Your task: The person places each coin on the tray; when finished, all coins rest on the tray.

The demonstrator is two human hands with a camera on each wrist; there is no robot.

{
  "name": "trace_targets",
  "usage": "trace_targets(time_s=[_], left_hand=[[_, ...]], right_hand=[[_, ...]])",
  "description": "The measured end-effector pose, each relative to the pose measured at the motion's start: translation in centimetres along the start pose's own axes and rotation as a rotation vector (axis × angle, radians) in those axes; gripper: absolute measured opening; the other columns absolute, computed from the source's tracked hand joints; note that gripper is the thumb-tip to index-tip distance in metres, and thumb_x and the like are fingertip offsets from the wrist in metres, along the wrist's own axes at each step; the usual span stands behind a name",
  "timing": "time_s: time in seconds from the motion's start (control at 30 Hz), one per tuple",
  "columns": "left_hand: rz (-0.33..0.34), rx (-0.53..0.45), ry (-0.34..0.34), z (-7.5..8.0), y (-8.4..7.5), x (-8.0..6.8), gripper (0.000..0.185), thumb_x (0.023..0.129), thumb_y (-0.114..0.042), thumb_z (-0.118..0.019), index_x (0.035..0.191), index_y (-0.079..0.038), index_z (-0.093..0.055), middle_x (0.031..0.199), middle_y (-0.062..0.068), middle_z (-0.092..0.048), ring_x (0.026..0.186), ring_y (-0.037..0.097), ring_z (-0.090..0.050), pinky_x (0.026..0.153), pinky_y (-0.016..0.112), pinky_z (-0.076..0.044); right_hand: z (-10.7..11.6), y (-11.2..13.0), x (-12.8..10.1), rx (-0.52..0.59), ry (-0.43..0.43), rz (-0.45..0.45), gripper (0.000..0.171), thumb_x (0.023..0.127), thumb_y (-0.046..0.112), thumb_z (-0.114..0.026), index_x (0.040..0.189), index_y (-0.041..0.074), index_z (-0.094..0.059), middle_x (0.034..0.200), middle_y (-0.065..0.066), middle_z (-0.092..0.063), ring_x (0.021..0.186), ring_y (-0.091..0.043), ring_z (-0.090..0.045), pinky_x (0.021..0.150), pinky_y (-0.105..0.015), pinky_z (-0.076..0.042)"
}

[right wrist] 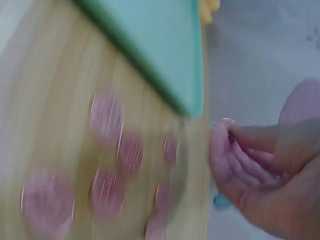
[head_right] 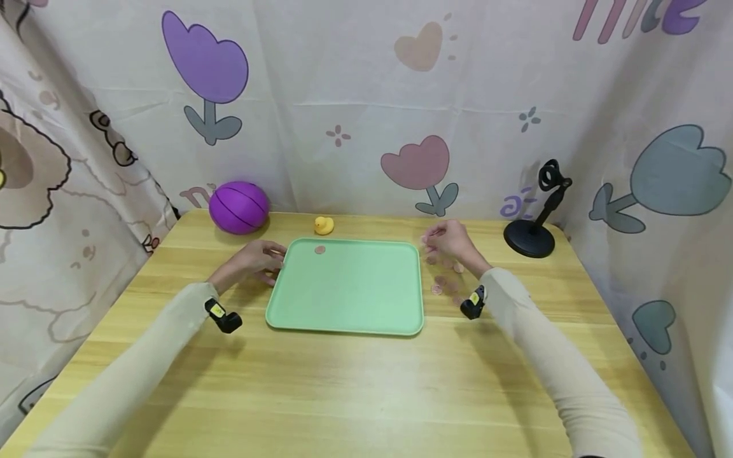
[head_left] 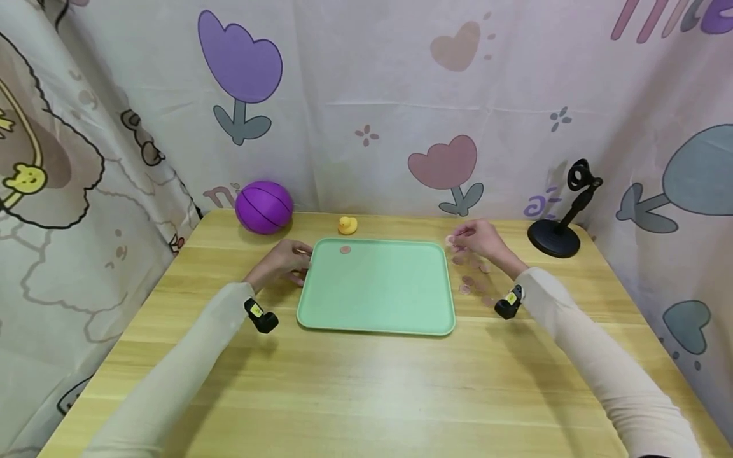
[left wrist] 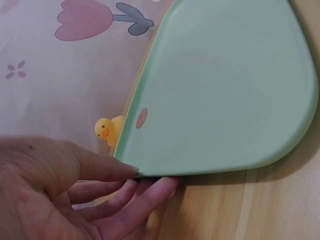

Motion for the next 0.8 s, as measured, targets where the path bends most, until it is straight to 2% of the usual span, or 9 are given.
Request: trace_targets(time_s=[0.2, 0.43, 0.63, 0.8], left_hand=[[0.008, -0.012, -0.009, 0.0, 0.2, -0.1, 0.057, 0.101, 0.003, -0.059, 0.154, 0.010, -0.039, 0.135, 0.032, -0.058, 0.097, 0.026, -0.068, 0.073, 0.036, -0.068], [-0.013, -0.012, 0.002, -0.2, 0.1, 0.0, 0.059, 0.101, 0.003, -0.058, 0.157, 0.007, -0.038, 0.143, 0.035, -0.054, 0.100, 0.029, -0.068, 0.073, 0.035, -0.068], [-0.020, -0.007, 0.005, -0.2, 0.2, 0.1, 0.060, 0.101, 0.003, -0.057, 0.158, 0.006, -0.037, 0.143, 0.035, -0.054, 0.098, 0.027, -0.067, 0.072, 0.033, -0.068], [-0.021, -0.007, -0.001, -0.1, 0.3, 0.1, 0.061, 0.100, 0.003, -0.057, 0.158, 0.007, -0.036, 0.141, 0.036, -0.054, 0.099, 0.029, -0.068, 0.074, 0.036, -0.069]], right_hand=[[-3.5, 2.0, -0.1, 0.177, 0.072, -0.076, 0.031, 0.101, 0.009, -0.070, 0.120, -0.015, -0.065, 0.104, -0.029, -0.073, 0.076, -0.022, -0.076, 0.083, -0.046, -0.067], [-7.8, 3.9, 1.1, 0.281, 0.138, -0.104, 0.027, 0.099, 0.005, -0.072, 0.118, -0.014, -0.067, 0.114, -0.034, -0.071, 0.080, -0.024, -0.077, 0.089, -0.047, -0.065], [-11.3, 5.4, 2.2, 0.340, 0.187, -0.119, 0.024, 0.098, 0.002, -0.071, 0.117, -0.013, -0.068, 0.114, -0.030, -0.073, 0.076, -0.020, -0.076, 0.088, -0.044, -0.066], [-14.2, 6.4, 3.0, 0.406, 0.237, -0.152, 0.020, 0.098, 0.000, -0.072, 0.113, -0.012, -0.069, 0.110, -0.027, -0.075, 0.072, -0.017, -0.076, 0.082, -0.038, -0.068]])
Point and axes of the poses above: each hand's wrist, its own x-axis towards the middle knuckle, its own z-axis out of the back of the hand, y = z × x, the point moved 7 cm from there along x, towards the middle knuckle
